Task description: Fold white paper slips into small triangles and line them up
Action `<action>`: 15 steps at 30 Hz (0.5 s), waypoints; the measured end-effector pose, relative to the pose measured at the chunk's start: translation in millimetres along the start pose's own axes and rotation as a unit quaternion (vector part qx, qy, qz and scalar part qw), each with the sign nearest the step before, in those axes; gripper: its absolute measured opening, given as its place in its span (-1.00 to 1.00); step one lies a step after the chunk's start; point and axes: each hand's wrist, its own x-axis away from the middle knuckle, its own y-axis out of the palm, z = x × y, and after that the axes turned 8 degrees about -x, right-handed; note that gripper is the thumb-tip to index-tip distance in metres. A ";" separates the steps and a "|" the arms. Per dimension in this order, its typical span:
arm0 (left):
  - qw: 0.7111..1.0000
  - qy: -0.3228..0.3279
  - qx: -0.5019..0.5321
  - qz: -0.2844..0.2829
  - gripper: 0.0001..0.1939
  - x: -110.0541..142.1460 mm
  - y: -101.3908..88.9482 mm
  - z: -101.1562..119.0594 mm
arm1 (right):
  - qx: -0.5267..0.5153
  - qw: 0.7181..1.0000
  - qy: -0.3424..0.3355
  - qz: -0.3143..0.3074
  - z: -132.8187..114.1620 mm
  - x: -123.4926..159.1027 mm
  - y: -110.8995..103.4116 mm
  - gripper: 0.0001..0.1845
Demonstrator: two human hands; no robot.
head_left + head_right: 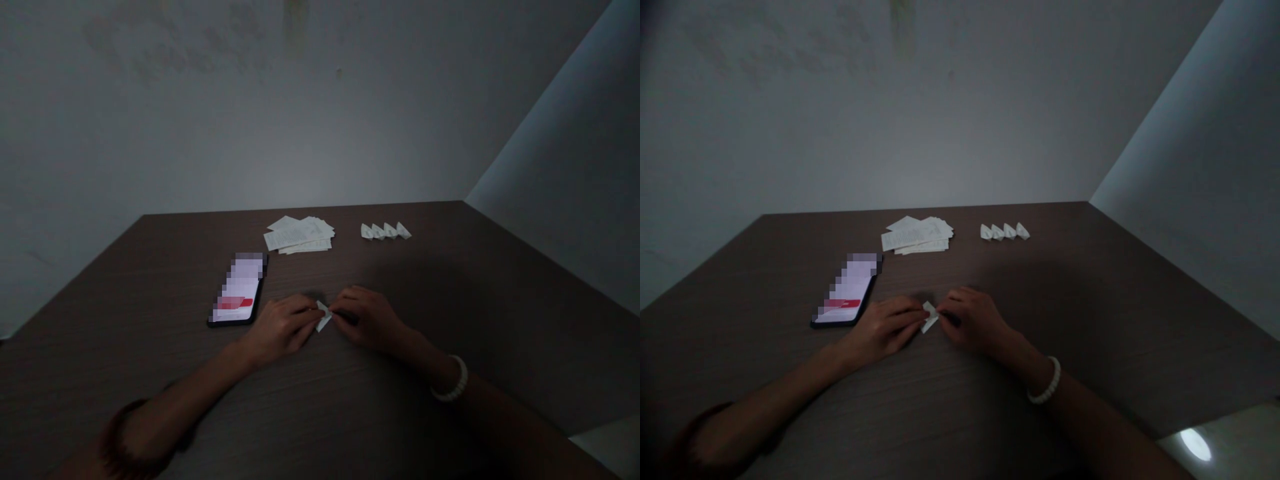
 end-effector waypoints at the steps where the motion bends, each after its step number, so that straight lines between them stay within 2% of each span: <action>1: 1.000 -0.001 0.003 -0.007 -0.79 0.3 -0.1 -0.2 | 0.004 1.000 -0.002 -0.005 0.6 0.3 -0.1 -0.85; 11: 0.996 -0.025 0.037 -0.080 -0.80 -2.7 -8.2 3.5 | 0.009 1.000 -0.013 -0.003 0.5 0.7 -0.6 -0.90; 15: 0.995 -0.044 0.059 -0.073 -0.83 -4.9 -7.5 4.8 | 0.007 1.000 0.006 0.007 0.8 -0.1 1.2 -0.89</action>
